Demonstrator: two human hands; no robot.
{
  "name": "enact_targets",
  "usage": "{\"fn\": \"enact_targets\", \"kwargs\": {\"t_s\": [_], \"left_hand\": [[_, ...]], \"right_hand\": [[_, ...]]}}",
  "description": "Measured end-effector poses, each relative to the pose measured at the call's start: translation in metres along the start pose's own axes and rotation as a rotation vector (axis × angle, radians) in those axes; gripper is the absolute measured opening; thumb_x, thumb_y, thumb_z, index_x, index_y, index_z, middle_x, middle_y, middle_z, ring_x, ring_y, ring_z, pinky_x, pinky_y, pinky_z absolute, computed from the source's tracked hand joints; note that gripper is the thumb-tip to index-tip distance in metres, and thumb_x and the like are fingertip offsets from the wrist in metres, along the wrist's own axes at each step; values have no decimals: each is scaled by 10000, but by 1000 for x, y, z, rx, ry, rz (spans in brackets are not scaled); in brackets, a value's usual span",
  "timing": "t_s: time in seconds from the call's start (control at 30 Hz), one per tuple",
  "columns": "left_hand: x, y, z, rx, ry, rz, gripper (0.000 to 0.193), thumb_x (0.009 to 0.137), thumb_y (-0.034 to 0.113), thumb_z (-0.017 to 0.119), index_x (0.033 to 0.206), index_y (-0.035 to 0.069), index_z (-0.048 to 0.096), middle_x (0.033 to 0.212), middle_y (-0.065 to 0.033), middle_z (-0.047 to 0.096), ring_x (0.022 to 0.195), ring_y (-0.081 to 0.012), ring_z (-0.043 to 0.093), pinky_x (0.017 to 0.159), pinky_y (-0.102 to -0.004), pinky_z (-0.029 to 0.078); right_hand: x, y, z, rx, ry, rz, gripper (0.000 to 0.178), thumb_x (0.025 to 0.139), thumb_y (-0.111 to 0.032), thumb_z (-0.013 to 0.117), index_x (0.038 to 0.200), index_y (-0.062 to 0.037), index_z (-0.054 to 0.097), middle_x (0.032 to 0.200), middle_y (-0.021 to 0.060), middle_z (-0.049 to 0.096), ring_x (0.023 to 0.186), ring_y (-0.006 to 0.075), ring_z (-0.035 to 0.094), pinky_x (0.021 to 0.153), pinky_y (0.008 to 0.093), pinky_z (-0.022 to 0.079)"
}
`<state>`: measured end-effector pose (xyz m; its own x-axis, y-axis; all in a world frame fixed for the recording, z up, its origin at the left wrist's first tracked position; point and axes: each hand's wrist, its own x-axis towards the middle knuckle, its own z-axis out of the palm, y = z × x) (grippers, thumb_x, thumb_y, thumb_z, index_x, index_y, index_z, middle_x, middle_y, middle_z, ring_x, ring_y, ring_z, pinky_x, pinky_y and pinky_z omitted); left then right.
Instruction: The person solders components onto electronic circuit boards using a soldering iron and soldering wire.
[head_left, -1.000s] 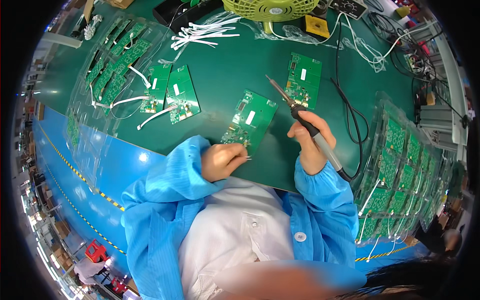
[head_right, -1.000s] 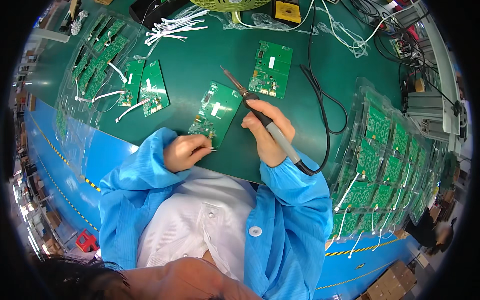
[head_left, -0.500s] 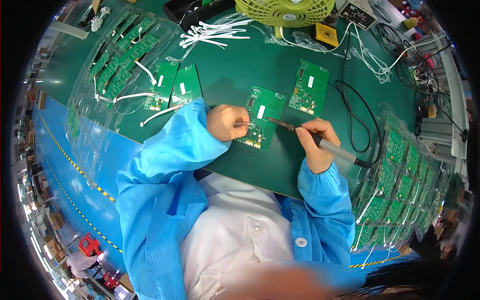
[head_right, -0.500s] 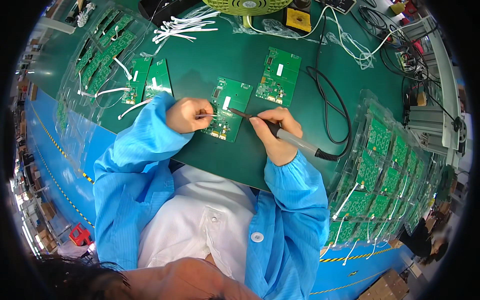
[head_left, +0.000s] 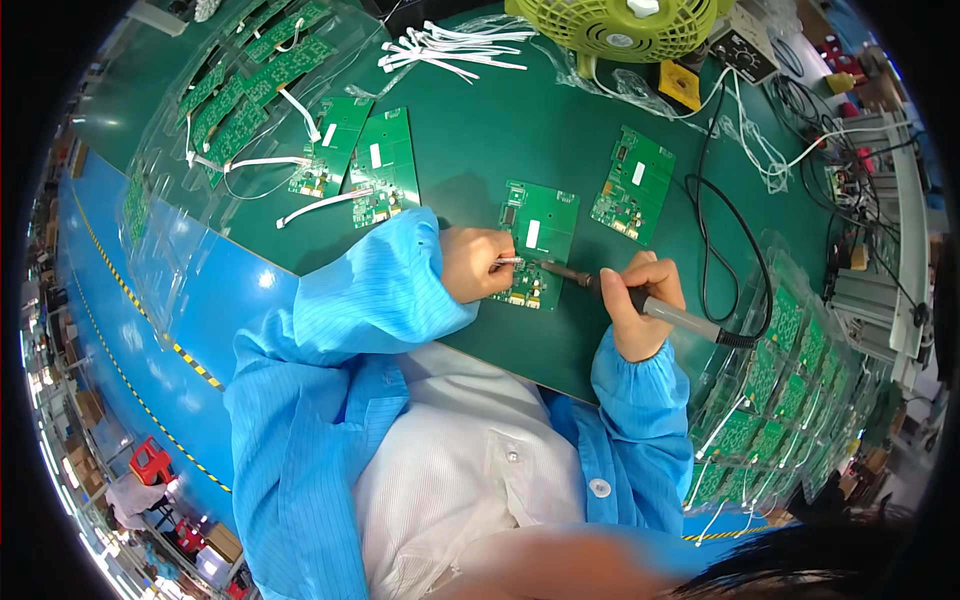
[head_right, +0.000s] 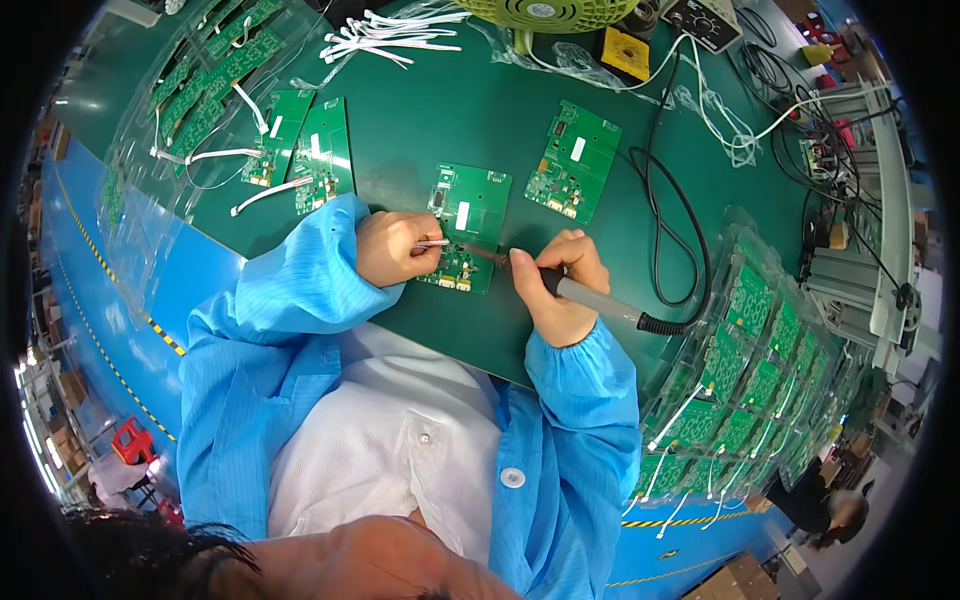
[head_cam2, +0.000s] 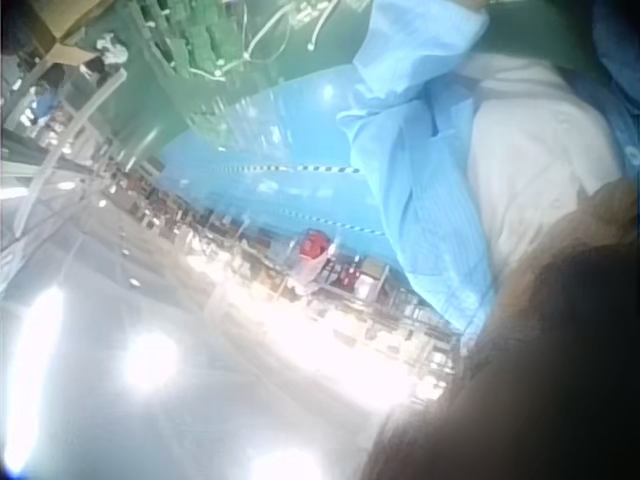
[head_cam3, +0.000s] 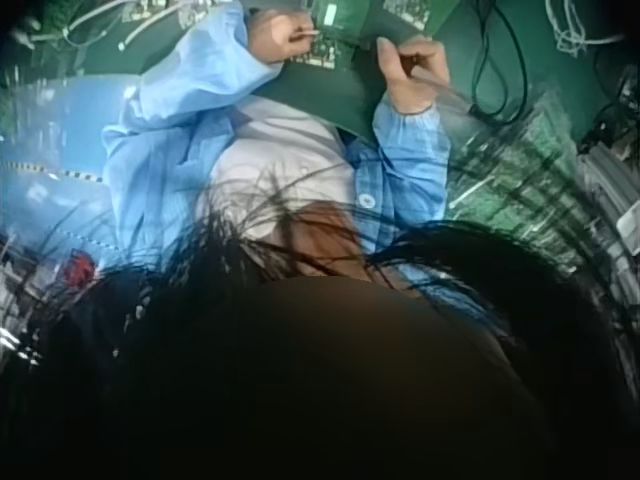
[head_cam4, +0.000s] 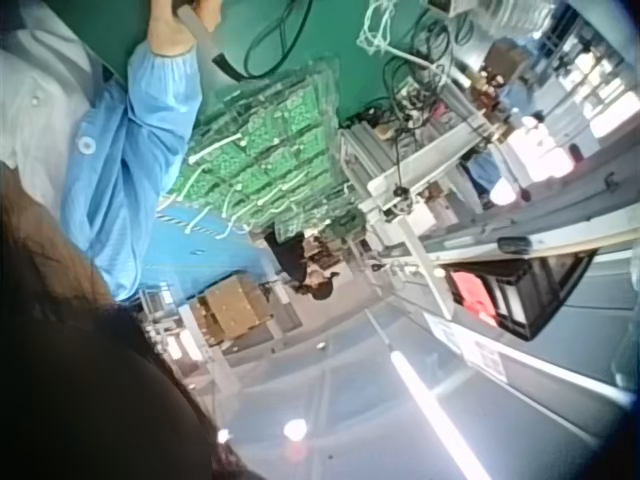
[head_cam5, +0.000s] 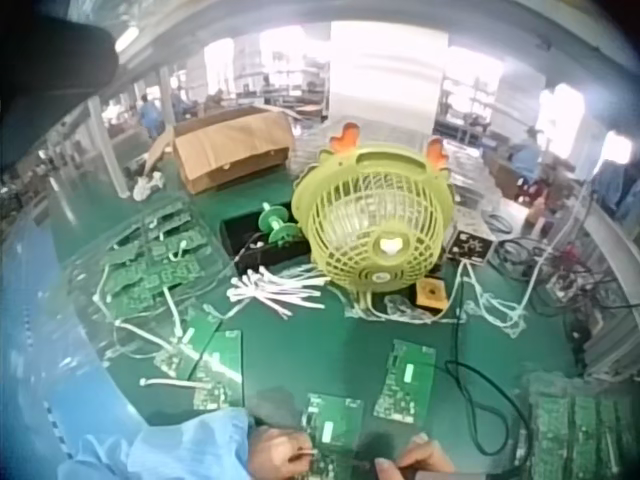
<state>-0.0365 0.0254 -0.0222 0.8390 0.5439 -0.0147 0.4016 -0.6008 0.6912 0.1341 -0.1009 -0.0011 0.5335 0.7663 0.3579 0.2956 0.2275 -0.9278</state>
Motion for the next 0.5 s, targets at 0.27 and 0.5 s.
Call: {"fn": "enact_targets", "kwargs": {"t_s": [0.27,0.5], "left_hand": [[-3,1,3,8,11,-19,74,645,90,588,669,65,523,586,-67,565,456,-269,479,442,-338,373],[-3,3,2,15,-1,-23,78,646,88,589,679,67,522,594,-62,566,461,-262,481,440,-338,370]], "right_hand": [[-4,1,8,-98,-97,-121,244,625,84,607,622,-77,423,498,9,426,480,125,314,543,259,308],[-5,4,10,-123,-73,-121,265,579,54,672,582,-81,444,510,1,465,451,131,347,509,244,318]]}}
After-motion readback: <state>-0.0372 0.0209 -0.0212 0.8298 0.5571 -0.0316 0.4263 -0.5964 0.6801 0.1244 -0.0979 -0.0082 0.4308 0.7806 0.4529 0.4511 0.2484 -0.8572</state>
